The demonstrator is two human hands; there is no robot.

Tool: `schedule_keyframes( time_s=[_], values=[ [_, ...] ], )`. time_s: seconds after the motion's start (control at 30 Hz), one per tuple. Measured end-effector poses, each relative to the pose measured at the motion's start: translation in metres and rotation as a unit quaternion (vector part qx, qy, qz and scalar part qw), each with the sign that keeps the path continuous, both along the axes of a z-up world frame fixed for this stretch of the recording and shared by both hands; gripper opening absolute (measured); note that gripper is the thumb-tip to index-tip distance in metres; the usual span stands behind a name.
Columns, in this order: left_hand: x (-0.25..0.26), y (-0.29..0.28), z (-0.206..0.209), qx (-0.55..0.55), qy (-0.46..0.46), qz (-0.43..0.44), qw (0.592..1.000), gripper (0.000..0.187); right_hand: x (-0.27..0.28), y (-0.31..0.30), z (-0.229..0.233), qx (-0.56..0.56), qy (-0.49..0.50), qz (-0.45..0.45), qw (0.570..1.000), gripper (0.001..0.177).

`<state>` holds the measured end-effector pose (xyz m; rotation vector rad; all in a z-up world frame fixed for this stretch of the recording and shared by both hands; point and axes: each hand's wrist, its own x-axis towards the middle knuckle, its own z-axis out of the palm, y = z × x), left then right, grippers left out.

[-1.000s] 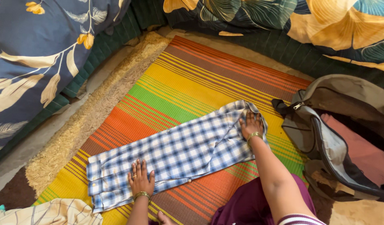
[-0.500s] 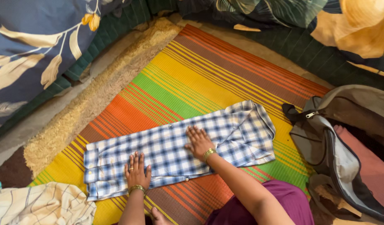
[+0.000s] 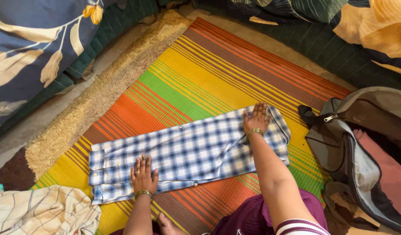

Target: The person folds a plaid shirt by smoothing it on a mat, folding the sleeves and sides inward, and then folding it into a compact rectangle.

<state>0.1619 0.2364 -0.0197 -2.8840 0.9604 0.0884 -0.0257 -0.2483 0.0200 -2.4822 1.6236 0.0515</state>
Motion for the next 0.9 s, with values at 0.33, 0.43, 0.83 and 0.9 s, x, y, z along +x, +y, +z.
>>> schedule_keyframes(
  time_s=[0.33, 0.43, 0.83, 0.9],
  values=[
    [0.003, 0.006, -0.015, -0.126, -0.03, -0.023, 0.991, 0.067, -0.067, 0.05, 0.002, -0.034, -0.183, -0.009, 0.983, 0.082],
    [0.0, 0.01, -0.017, -0.133, -0.027, -0.029, 0.99, 0.067, -0.039, 0.145, 0.018, -0.101, -0.241, 0.216, 0.941, 0.083],
    [0.003, 0.01, -0.018, -0.14, -0.033, -0.03, 0.989, 0.067, -0.07, 0.141, 0.076, 0.094, 0.117, 0.315, 0.937, 0.073],
    [0.003, 0.01, -0.017, -0.142, -0.032, -0.027, 0.989, 0.067, -0.093, 0.106, 0.06, 0.071, 0.1, 0.305, 0.945, 0.075]
  ],
)
